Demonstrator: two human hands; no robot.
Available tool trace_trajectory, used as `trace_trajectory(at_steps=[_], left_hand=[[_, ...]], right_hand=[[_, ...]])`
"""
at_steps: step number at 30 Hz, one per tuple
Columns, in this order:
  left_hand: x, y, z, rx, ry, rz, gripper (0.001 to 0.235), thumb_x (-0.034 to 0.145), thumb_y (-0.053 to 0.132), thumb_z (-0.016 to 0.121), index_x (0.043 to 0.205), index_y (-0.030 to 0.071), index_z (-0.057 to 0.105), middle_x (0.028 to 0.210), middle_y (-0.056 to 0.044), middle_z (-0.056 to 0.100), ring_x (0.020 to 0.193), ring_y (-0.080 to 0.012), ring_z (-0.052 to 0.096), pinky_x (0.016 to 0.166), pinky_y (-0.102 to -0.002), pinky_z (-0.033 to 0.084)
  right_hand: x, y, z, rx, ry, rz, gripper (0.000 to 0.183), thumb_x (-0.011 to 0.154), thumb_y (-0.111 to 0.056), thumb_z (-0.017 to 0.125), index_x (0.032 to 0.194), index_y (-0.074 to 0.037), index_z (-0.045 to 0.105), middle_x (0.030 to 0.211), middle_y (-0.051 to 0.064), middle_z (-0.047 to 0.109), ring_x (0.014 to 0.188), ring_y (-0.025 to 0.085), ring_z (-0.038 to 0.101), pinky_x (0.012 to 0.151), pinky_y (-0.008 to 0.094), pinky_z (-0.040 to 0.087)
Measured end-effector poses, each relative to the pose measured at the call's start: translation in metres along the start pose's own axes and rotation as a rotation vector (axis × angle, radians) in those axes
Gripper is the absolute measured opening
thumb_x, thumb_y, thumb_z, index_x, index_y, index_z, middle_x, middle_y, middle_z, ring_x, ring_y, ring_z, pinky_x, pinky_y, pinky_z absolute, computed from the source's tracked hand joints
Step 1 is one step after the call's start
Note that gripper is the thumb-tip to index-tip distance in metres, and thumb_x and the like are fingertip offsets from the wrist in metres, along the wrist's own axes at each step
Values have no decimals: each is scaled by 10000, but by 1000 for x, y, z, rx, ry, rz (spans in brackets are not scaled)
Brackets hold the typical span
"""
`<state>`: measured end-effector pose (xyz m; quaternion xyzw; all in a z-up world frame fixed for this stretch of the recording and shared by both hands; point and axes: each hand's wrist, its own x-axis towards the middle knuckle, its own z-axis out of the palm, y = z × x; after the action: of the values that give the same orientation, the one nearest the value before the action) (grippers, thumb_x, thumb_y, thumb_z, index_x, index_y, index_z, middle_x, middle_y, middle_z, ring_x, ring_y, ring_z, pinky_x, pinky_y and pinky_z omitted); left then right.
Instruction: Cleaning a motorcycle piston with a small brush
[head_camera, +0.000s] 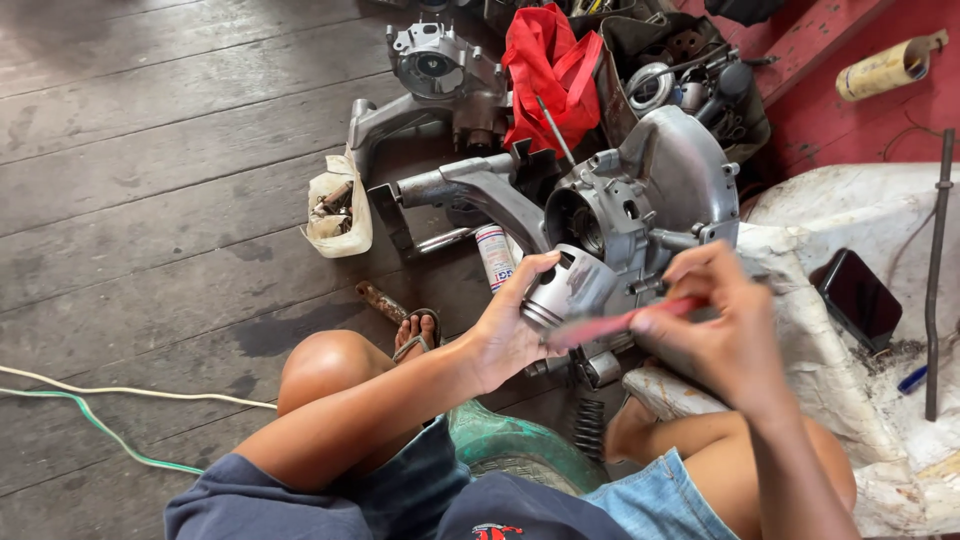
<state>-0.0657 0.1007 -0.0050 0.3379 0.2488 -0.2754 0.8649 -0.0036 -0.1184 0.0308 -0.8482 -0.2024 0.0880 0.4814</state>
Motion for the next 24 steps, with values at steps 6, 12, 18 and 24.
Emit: trace_trajectory(at_steps=[6, 12, 18, 24], left_hand=[[2, -5, 0, -60, 25, -30, 540, 808, 648, 569, 1079, 196, 685, 929, -14, 721, 803, -146, 618, 763, -306, 430], [0, -2, 2, -229, -3, -28, 466, 870, 530, 605, 1127, 151, 688, 1023, -41, 745, 881, -180, 690, 828, -315, 549], [0, -3, 0, -99, 6, -30, 488, 850, 637, 578, 1024, 191, 674, 883, -7, 722, 841, -190, 683, 696, -317, 432], [-5, 1, 5, -250, -12, -40, 553, 829, 515, 624, 1200, 113, 710, 1094, -78, 753, 992, -216, 708, 965, -338, 545]], right_hand=[[5, 16, -18, -23, 133, -57, 469, 800, -133, 870, 1114, -72, 527, 863, 60, 603, 786, 115, 591, 730, 226, 497], [-8, 4, 11, -31, -114, -14, 497, 674, -193, 931, 994, -122, 558, 757, 22, 712, 710, 87, 727, 740, 206, 550], [9, 21, -15, 25, 123, -39, 451, 815, -120, 854, 1103, -95, 507, 843, 40, 542, 770, 82, 534, 733, 206, 455], [-9, 3, 4, -8, -31, -33, 533, 669, -168, 923, 1058, -105, 564, 761, 38, 677, 723, 80, 631, 716, 213, 494]])
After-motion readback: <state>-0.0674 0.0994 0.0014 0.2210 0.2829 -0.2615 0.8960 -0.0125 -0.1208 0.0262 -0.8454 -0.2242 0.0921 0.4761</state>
